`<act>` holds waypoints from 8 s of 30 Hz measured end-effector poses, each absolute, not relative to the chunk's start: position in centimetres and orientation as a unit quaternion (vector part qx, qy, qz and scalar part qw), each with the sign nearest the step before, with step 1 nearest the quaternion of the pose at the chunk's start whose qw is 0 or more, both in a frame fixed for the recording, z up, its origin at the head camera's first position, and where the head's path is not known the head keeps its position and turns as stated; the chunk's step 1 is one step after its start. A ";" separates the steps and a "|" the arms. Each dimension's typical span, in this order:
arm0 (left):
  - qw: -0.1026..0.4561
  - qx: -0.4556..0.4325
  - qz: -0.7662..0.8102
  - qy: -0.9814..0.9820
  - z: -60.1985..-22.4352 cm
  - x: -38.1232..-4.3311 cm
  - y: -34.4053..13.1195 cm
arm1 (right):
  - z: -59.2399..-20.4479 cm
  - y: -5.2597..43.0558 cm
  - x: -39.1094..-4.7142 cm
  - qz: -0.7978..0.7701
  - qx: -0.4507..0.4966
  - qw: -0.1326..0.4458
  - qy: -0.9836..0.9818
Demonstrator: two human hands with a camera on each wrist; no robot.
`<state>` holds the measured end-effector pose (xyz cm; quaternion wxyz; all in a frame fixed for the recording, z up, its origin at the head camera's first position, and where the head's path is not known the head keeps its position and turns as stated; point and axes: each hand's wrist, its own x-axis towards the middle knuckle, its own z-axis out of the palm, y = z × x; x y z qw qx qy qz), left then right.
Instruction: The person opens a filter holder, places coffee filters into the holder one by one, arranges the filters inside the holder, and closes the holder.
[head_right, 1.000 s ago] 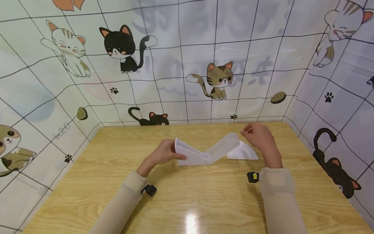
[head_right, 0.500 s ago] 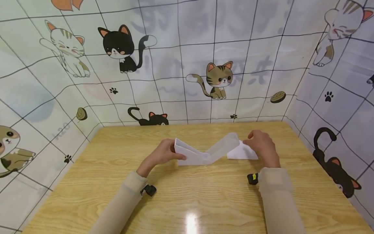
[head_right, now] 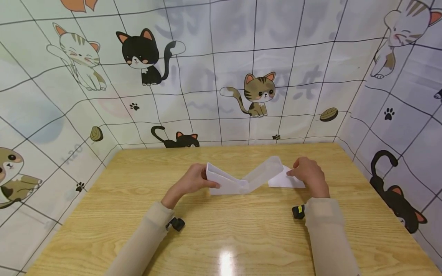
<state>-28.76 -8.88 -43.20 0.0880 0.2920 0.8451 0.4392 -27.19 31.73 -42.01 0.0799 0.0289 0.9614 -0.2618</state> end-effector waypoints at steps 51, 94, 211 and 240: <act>0.096 0.290 0.446 0.841 -43.5 -29.2 -8.9 | -43.2 32.4 -27.3 -0.262 0.041 0.069 0.962; 0.098 0.289 0.451 0.839 -43.5 -29.0 -8.9 | -42.7 32.6 -27.2 -0.270 0.044 0.025 0.962; 0.103 0.284 0.454 0.839 -43.5 -29.0 -8.9 | -33.1 27.5 -23.8 -0.295 0.053 -0.220 0.928; 0.103 0.286 0.454 0.837 -43.4 -29.0 -8.9 | -31.5 25.4 -22.4 -0.278 0.016 -0.261 0.924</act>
